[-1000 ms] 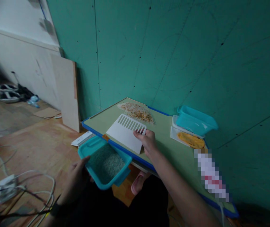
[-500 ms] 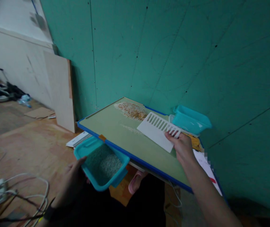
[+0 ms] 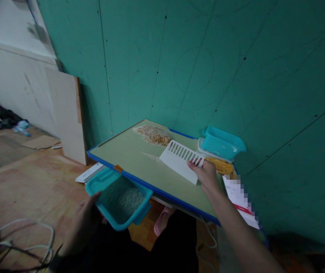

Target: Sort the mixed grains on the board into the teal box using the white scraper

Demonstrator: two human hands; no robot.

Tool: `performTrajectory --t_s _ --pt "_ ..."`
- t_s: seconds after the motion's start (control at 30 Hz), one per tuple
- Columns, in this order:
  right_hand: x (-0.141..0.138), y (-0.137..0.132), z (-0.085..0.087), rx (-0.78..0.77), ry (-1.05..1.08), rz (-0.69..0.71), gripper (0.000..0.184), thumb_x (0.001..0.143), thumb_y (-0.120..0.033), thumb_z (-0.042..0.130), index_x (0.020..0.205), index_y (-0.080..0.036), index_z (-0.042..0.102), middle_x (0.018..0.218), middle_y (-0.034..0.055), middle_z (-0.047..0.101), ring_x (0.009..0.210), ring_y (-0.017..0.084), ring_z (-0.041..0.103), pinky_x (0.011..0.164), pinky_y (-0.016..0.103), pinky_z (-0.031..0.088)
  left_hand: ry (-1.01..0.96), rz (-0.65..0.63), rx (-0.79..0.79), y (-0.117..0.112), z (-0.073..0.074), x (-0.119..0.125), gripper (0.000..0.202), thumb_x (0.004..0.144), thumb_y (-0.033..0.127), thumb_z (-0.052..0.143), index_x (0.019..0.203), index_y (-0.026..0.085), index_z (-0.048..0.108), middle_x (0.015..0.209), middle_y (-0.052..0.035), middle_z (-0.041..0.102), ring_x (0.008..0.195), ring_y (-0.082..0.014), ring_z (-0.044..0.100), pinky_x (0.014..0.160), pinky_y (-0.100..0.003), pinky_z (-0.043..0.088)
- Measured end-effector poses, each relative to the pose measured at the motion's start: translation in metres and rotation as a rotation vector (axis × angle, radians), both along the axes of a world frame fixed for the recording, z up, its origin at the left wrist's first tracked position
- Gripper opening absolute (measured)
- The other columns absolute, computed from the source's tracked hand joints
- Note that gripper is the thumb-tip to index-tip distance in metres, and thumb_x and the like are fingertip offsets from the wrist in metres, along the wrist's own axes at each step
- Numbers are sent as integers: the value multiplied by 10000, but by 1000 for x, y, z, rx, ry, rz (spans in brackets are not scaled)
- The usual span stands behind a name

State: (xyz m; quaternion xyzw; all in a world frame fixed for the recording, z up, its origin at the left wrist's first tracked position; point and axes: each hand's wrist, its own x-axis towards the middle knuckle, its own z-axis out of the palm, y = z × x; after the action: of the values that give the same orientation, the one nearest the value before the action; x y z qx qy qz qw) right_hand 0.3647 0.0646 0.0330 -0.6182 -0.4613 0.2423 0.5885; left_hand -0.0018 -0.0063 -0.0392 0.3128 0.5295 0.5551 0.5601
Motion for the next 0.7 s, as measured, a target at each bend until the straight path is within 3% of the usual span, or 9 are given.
performTrajectory --t_s 0.33,0.7 --pt "-67 42 -2 -50 118 47 360 470 -429 900 691 -183 757 667 29 747 651 231 654 638 343 478 37 0 -6 -6 19 5 441 729 516 661 378 303 501 342 -37 541 321 -229 510 420 -377 444" --pt "-107 49 -1 -122 240 168 378 429 -418 913 676 -197 732 652 20 734 655 240 669 622 342 494 44 10 -8 -8 21 9 404 707 479 687 405 300 485 391 -51 589 341 -251 556 430 -400 464"
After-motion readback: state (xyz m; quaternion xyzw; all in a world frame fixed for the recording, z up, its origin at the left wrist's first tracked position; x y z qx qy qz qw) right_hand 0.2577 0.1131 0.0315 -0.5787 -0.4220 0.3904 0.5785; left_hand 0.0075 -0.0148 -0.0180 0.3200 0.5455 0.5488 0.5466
